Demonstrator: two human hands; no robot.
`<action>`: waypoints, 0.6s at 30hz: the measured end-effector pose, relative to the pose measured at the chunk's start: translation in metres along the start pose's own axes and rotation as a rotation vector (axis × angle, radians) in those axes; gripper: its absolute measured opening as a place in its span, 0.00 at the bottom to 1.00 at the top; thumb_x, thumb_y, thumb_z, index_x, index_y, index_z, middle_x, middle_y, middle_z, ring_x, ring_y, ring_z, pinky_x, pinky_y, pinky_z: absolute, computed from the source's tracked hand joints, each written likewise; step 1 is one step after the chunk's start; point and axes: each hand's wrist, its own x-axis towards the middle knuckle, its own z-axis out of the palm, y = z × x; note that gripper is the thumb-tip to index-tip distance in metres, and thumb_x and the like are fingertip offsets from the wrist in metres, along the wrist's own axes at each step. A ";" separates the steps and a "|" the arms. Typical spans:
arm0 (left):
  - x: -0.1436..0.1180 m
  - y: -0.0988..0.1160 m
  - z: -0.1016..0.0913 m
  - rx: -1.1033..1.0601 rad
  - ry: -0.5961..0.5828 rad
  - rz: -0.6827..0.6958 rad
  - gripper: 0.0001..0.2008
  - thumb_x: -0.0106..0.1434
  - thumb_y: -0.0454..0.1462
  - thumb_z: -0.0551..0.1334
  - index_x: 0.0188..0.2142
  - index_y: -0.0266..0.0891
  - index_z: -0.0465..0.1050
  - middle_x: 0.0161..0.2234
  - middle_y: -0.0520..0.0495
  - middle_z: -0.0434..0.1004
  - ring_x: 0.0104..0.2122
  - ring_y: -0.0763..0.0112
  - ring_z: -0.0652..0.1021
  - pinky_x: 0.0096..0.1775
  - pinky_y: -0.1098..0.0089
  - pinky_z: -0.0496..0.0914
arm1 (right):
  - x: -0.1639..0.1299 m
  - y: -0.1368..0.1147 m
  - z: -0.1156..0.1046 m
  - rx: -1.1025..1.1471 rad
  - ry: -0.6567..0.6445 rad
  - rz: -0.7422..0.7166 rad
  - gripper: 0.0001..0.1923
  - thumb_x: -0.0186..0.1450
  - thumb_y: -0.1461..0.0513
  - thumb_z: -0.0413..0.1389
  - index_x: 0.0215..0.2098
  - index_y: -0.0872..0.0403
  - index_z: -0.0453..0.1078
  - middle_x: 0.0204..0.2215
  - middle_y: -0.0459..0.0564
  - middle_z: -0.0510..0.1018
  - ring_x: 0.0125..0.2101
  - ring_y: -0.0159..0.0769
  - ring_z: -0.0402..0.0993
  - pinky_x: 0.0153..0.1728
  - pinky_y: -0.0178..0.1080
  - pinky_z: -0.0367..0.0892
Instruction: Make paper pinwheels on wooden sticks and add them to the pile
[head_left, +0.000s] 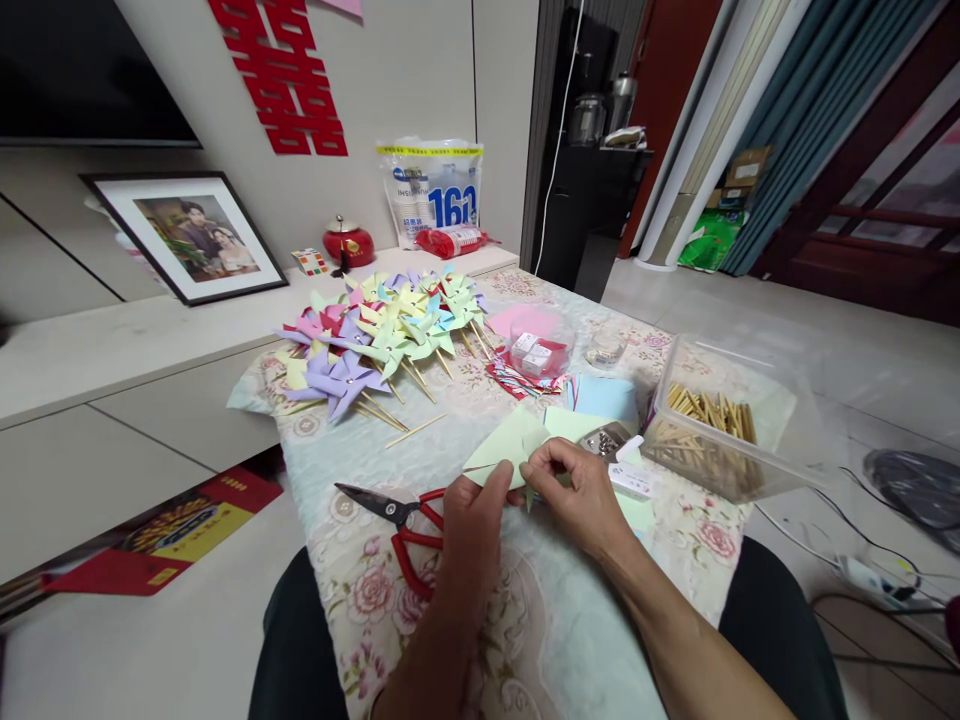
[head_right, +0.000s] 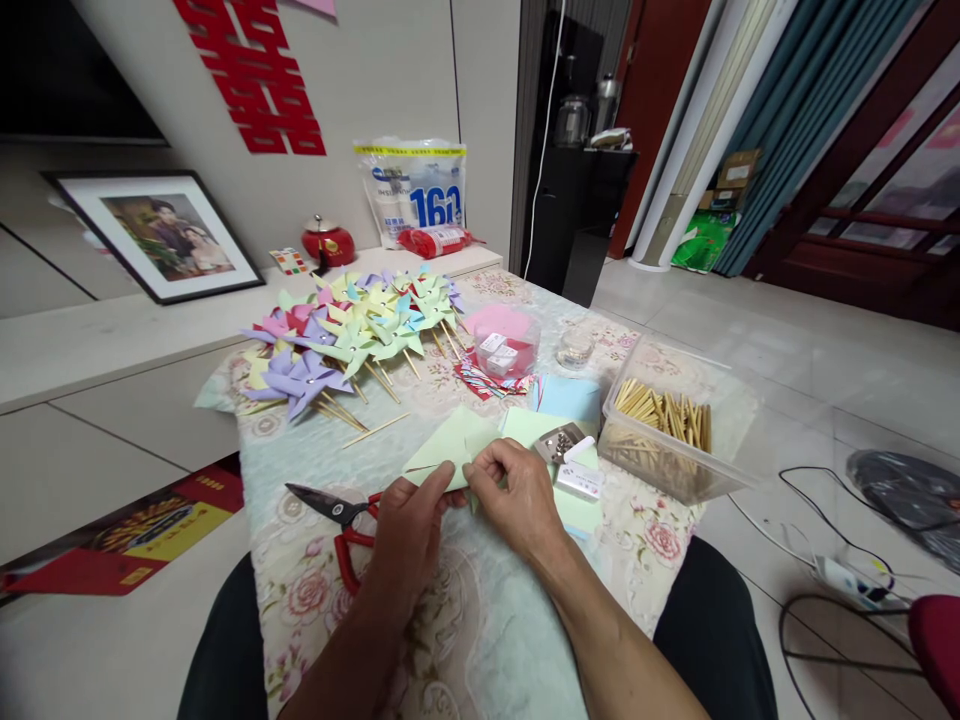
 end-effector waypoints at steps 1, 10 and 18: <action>0.000 0.000 0.000 -0.019 0.002 -0.004 0.08 0.53 0.41 0.67 0.28 0.38 0.77 0.23 0.50 0.76 0.24 0.70 0.69 0.28 0.70 0.65 | 0.000 0.000 0.000 0.001 -0.002 0.004 0.11 0.62 0.58 0.56 0.23 0.53 0.67 0.21 0.43 0.69 0.25 0.32 0.65 0.28 0.34 0.59; -0.002 0.004 0.004 0.035 0.009 -0.015 0.09 0.53 0.42 0.66 0.25 0.39 0.76 0.22 0.50 0.75 0.23 0.69 0.70 0.28 0.69 0.65 | 0.001 0.001 -0.001 0.013 0.004 0.015 0.11 0.62 0.58 0.56 0.23 0.53 0.67 0.20 0.43 0.69 0.25 0.33 0.64 0.27 0.34 0.59; -0.007 0.011 0.009 0.106 -0.015 0.080 0.12 0.51 0.40 0.66 0.15 0.39 0.70 0.22 0.51 0.74 0.26 0.71 0.72 0.31 0.71 0.68 | 0.002 -0.001 -0.001 0.021 0.008 0.031 0.11 0.61 0.58 0.55 0.22 0.53 0.67 0.21 0.44 0.70 0.26 0.34 0.65 0.28 0.35 0.59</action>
